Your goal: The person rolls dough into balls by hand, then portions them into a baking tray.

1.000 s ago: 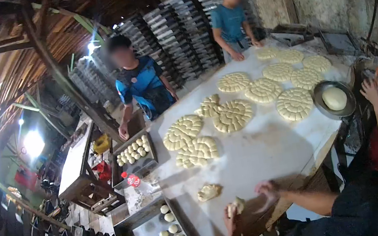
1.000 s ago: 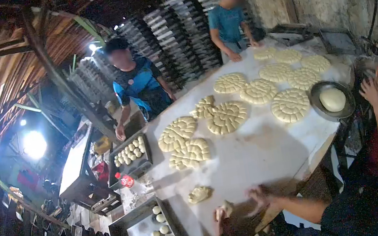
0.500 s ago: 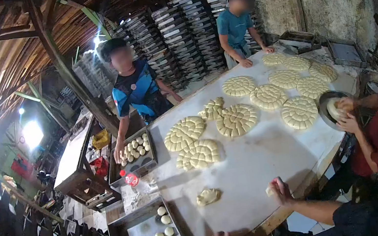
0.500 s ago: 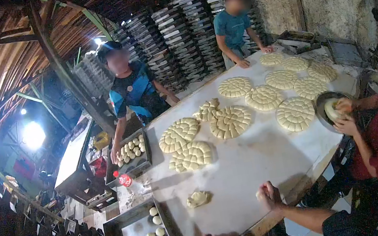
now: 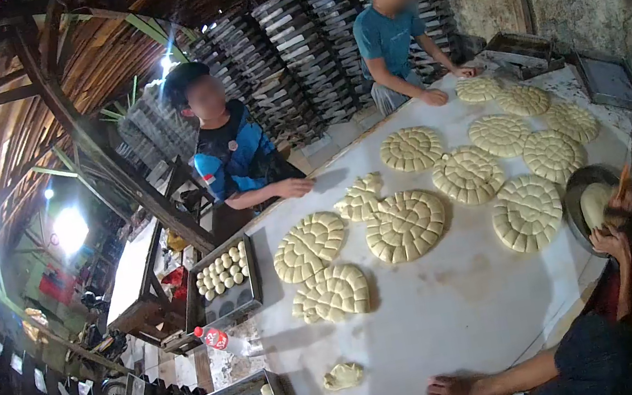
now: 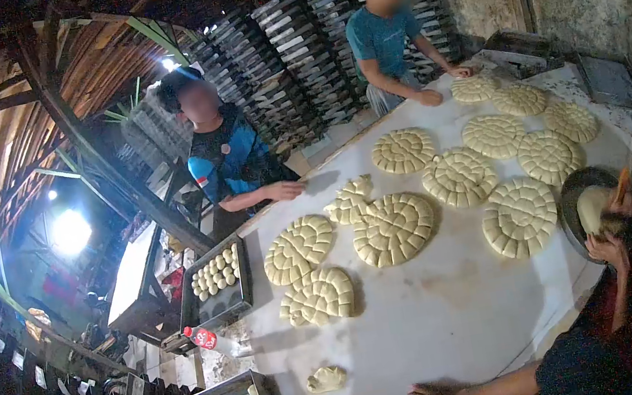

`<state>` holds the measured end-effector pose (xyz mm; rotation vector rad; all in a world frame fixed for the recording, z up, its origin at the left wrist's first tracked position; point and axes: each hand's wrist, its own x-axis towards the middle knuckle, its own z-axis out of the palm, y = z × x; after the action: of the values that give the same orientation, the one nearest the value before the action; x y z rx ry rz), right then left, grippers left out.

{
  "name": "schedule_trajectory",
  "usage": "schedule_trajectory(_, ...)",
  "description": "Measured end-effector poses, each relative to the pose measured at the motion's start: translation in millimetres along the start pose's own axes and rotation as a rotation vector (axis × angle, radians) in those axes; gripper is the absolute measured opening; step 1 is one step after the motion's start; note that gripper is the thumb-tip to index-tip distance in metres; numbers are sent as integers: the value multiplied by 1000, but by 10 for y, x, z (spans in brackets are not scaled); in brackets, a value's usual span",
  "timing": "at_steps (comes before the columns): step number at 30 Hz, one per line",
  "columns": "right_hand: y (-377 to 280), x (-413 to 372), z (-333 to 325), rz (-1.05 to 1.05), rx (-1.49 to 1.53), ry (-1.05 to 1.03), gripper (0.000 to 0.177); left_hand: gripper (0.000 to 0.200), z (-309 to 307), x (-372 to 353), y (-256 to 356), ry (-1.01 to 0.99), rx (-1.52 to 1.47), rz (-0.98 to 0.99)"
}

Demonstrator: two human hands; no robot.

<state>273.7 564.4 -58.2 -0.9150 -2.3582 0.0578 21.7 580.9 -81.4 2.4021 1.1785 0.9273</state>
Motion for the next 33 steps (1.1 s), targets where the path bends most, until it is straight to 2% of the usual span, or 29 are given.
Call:
schedule_trajectory(1,168,-104,-167,-107,-19,-73,26,16,-91,-108,-70,-55,23,-40)
schedule_trajectory(2,321,-79,-296,-108,-23,-83,26,16,-189,-186,-188,-104,65,-84)
schedule_trajectory(4,674,45,-486,77,-54,-53,18,17,-387,-83,-508,-158,208,-156)
schedule_trajectory(5,770,153,-359,77,-61,-57,18,17,-402,3,-695,-118,282,-181)
schedule_trajectory(6,835,300,-106,199,-99,43,18,17,-281,90,-934,-9,361,-207)
schedule_trajectory(7,833,432,123,327,-129,137,19,17,66,-120,-1432,139,468,-248)
schedule_trajectory(9,602,600,440,373,-89,76,20,17,-43,520,-714,183,235,-287)
schedule_trajectory(11,393,376,422,422,-53,10,21,18,-43,578,-266,112,83,-296)
schedule_trajectory(13,340,85,178,164,88,-143,31,18,-321,486,151,-28,9,-218)
schedule_trajectory(14,452,-155,145,122,28,-130,37,17,-434,309,181,-58,-20,-215)
schedule_trajectory(15,698,-325,213,181,51,-126,26,23,-441,22,-105,-32,98,-172)
schedule_trajectory(16,938,-496,281,241,73,-120,17,26,-495,-311,-386,-142,190,-124)
schedule_trajectory(17,1094,-385,181,310,37,-114,14,24,-733,-100,-385,-345,148,-297)
schedule_trajectory(18,1184,-101,35,376,-53,-72,11,22,-844,71,-554,-324,189,-278)
schedule_trajectory(21,1238,545,282,573,-191,118,7,17,-771,664,-670,58,242,-260)
schedule_trajectory(23,958,894,394,820,-215,255,11,15,-509,785,-591,170,185,-308)
schedule_trajectory(25,652,860,605,846,-138,313,7,27,-139,423,-635,70,-183,-423)
schedule_trajectory(27,268,755,474,712,-28,197,9,34,-128,-32,-408,-95,-341,-501)
schedule_trajectory(29,58,677,172,638,-107,44,12,41,-614,-375,-236,-145,-148,-195)
schedule_trajectory(30,63,627,57,857,-48,4,13,49,-932,-436,-214,-300,-185,-313)
schedule_trajectory(31,96,551,-53,1078,12,-36,14,49,-1192,-464,-286,-296,-198,-317)
schedule_trajectory(33,278,449,-206,1330,-21,-239,18,54,-1731,-362,-590,16,-277,-361)
